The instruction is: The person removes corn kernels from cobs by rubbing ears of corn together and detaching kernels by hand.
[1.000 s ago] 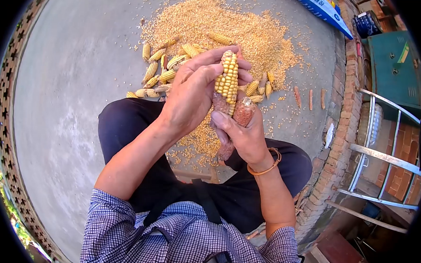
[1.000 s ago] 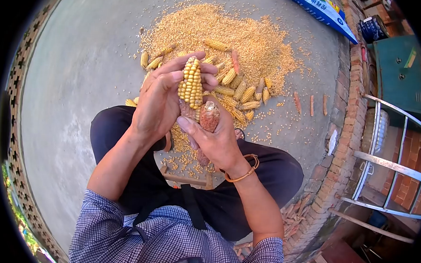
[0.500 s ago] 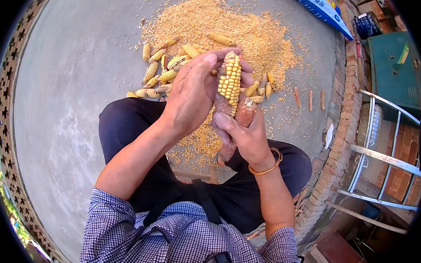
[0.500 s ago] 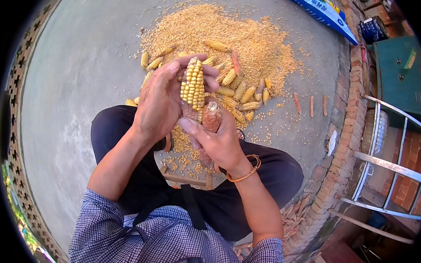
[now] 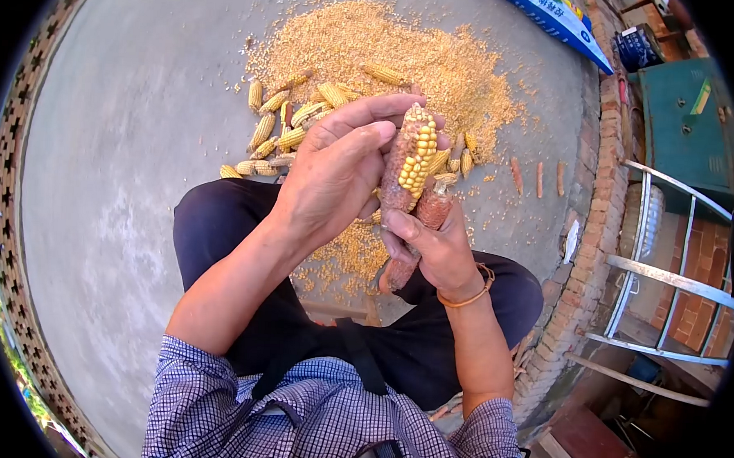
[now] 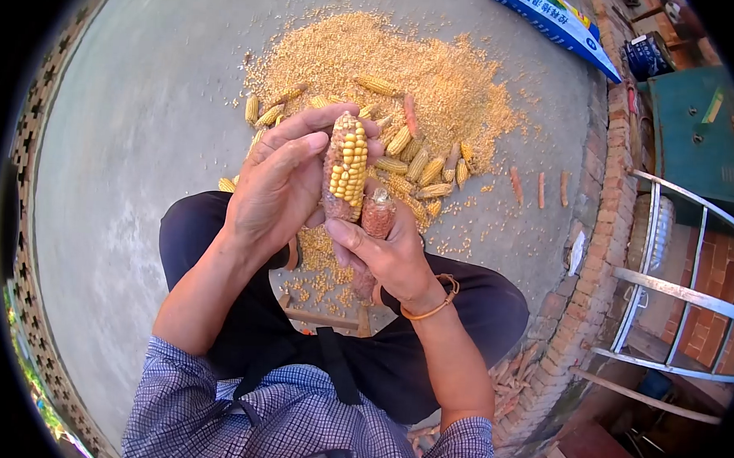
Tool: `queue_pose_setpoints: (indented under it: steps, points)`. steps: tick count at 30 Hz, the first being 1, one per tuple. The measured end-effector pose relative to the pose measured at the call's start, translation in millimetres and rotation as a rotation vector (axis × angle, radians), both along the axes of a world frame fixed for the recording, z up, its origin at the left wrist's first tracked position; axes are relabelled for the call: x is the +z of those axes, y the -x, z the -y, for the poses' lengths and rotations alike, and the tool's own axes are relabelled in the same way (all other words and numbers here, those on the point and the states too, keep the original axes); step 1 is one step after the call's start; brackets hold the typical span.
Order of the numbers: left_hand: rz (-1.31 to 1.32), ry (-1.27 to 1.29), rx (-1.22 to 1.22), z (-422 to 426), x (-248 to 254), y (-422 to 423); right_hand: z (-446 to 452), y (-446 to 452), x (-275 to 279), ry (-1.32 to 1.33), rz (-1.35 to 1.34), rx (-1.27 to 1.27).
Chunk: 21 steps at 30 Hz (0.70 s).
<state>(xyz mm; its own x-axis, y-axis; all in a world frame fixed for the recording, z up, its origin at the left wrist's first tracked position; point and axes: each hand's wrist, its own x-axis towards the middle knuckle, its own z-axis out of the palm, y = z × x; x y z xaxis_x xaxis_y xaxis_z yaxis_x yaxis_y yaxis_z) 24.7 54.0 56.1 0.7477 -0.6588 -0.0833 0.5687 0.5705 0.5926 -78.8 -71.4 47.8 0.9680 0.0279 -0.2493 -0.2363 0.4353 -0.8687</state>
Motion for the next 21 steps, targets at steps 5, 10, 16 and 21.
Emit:
queue_pose_setpoints:
  steps: [5, 10, 16, 21]
  points:
    - [0.031, -0.001, 0.003, -2.5, 1.9, -0.4, 2.4, 0.5, 1.1, 0.011, -0.016, 0.022]
    - [0.047, 0.001, 0.002, -4.8, 6.4, -1.8, -1.1, 1.1, -5.7, 0.077, 0.051, -0.04]
    - [0.11, -0.007, 0.015, -4.1, 0.7, -3.2, -3.0, 1.9, -3.3, 0.205, -0.003, -0.094]
    - [0.115, -0.016, 0.021, -4.6, 1.1, -2.9, -5.6, 1.7, -3.4, 0.252, 0.025, -0.147]
